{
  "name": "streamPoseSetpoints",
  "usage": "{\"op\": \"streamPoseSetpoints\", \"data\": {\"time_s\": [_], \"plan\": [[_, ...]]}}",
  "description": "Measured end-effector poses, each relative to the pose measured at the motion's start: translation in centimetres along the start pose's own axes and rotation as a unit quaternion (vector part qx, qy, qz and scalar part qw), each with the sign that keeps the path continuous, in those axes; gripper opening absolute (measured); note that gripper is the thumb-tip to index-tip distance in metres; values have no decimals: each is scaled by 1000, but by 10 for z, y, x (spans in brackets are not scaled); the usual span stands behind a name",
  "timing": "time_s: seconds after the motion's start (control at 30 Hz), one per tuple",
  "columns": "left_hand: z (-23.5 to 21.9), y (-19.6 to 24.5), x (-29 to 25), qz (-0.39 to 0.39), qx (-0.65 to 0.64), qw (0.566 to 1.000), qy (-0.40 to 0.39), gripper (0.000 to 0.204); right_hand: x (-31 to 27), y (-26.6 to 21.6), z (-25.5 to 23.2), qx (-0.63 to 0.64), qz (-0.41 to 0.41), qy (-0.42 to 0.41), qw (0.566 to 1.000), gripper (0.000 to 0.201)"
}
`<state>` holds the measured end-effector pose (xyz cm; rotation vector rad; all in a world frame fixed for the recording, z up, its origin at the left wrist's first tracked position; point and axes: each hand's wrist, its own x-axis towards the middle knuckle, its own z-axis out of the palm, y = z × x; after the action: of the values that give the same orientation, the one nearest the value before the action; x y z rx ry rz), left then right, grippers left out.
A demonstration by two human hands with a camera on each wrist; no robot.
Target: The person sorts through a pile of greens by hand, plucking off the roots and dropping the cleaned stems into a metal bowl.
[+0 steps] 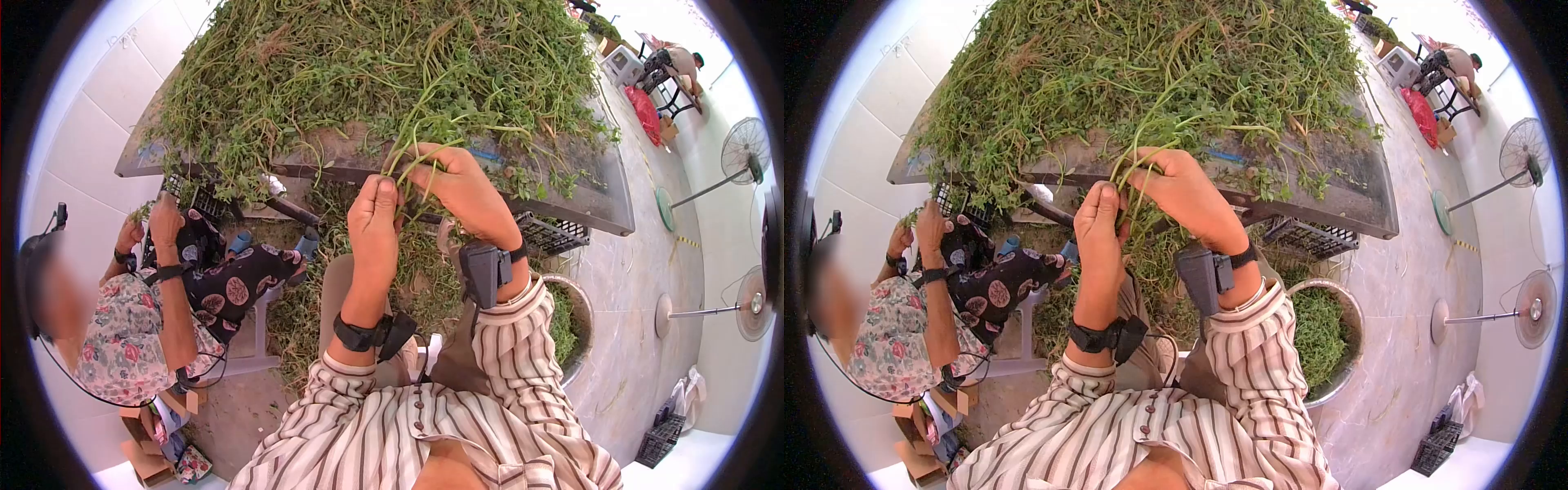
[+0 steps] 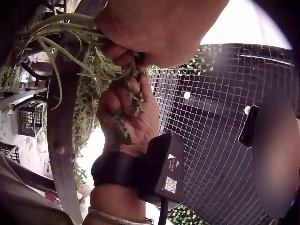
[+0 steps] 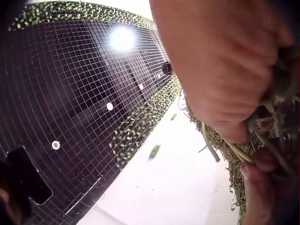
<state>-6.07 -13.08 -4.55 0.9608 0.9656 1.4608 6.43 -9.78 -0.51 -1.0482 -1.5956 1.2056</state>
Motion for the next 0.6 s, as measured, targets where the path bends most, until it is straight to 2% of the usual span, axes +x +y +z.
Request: {"op": "streamPoseSetpoints", "data": {"time_s": [0.07, 0.13, 0.17, 0.23, 0.27, 0.33, 0.37, 0.43, 0.47, 0.53, 0.57, 0.6], "plan": [[0, 0, 0, 6, 8, 1000, 0, 25, 0, -6, 2, -21, -12, -9, 1000, 15], [-1, 1, 0, 13, 35, 999, -13, 26, -5, -18, 3, 5, 74, 21, 997, 16], [-1, 1, 0, 13, 35, 999, -13, 26, -4, -13, 3, 5, 74, 21, 997, 16], [0, 0, 1, 12, 27, 999, -16, 26, 0, -2, 3, -49, -5, 47, 998, 16], [1, 0, 1, 12, 28, 999, -16, 26, 0, -1, 2, -49, -5, 47, 998, 16], [3, 2, 2, 47, 16, 999, -20, 25, -2, -2, -1, 109, 54, 102, 987, 15], [2, 3, 1, 46, 16, 999, -22, 25, -2, -3, -6, 110, 54, 103, 987, 15], [0, 7, -1, 13, -29, 999, 18, 25, -1, -6, -23, 281, 92, 202, 934, 15], [-3, 5, -1, 14, -30, 999, 17, 25, -2, -3, -36, 280, 91, 202, 934, 15], [-10, -1, -1, 7, -34, 999, 26, 24, -2, 5, -57, 389, 7, 143, 910, 18], [-11, -2, -1, 8, -35, 999, 26, 24, -3, 7, -56, 389, 6, 142, 910, 18], [-11, -3, -1, 12, -41, 999, 26, 24, -3, 9, -56, 430, 12, 134, 893, 18]]}}
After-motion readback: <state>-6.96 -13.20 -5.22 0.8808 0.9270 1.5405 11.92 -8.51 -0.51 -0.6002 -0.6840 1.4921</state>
